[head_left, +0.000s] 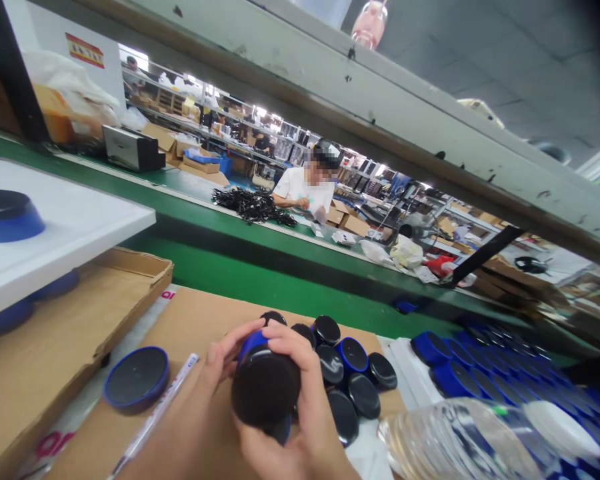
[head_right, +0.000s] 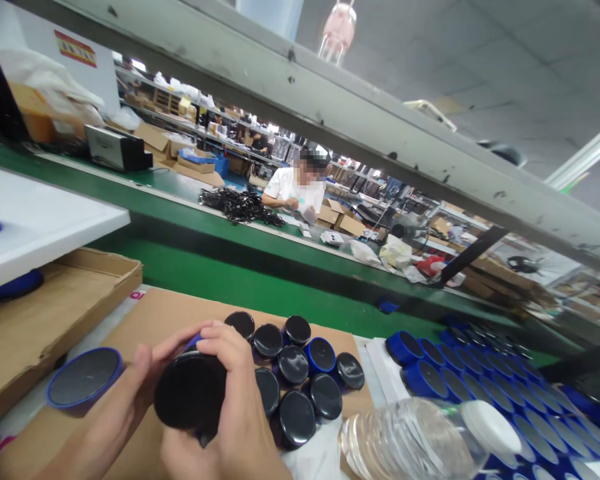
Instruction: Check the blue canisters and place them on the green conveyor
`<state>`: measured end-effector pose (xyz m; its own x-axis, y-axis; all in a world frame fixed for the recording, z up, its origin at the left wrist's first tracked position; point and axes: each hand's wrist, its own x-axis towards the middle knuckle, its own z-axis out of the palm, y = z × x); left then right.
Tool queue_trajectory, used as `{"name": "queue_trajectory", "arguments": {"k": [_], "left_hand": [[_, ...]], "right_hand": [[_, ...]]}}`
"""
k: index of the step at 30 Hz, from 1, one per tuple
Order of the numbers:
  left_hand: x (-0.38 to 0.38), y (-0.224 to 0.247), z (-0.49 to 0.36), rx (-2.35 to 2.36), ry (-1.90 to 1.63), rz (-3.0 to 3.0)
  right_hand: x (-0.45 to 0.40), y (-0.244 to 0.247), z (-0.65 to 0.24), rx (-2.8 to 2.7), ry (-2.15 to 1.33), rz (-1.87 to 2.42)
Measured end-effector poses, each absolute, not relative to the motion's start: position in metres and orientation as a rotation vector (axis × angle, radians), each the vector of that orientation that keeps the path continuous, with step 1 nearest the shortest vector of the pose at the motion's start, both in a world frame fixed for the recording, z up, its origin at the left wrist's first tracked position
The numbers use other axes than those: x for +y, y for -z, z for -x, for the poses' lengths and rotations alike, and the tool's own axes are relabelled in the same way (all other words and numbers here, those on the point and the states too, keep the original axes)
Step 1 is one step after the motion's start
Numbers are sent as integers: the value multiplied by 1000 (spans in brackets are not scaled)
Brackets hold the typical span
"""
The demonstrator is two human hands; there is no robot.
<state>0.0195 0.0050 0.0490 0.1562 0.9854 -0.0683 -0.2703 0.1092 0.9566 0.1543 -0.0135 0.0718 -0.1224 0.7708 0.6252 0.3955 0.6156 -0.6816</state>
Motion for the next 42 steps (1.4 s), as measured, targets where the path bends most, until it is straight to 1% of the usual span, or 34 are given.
{"name": "queue_trajectory", "arguments": {"k": [3,5,9,11,15,19,23,27,31,34,39,42], "left_hand": [[10,-54,-15,924,-1226,-1134],[15,-56,-11,960,-1298,-1247],[27,-59,2,1258,-1300,-1383],[32,-59,11,1407,-1358,-1421],[33,-58,24,1519,-1609,-1654],[28,-57,21,1527,-1627,-1767],[27,-53,12,1430,-1678,-1765],[29,-53,11,1381,-1659,-1790],[34,-51,17,1423,-1510,-1940],[42,-36,17,1439,-1390,-2126],[52,18,-1,1371,-1116,-2375],[52,31,-8,1421,-1029,-2342]], "right_hand": [[-3,-80,-160,-1991,-431,917],[4,-85,-159,-2122,-366,908],[15,-93,-142,-2232,-291,969],[20,-97,-131,-2260,-275,1053],[44,-110,-117,-2183,-161,1271],[102,-117,-127,-1945,-104,1662],[165,-107,-156,-1738,-171,2087],[193,-90,-179,-1687,-298,2314],[187,-86,-178,-1716,-362,2413],[164,-99,-166,-1758,-315,2398],[91,-127,-155,-1975,-313,2022],[47,-127,-166,-1951,-372,1842]]}}
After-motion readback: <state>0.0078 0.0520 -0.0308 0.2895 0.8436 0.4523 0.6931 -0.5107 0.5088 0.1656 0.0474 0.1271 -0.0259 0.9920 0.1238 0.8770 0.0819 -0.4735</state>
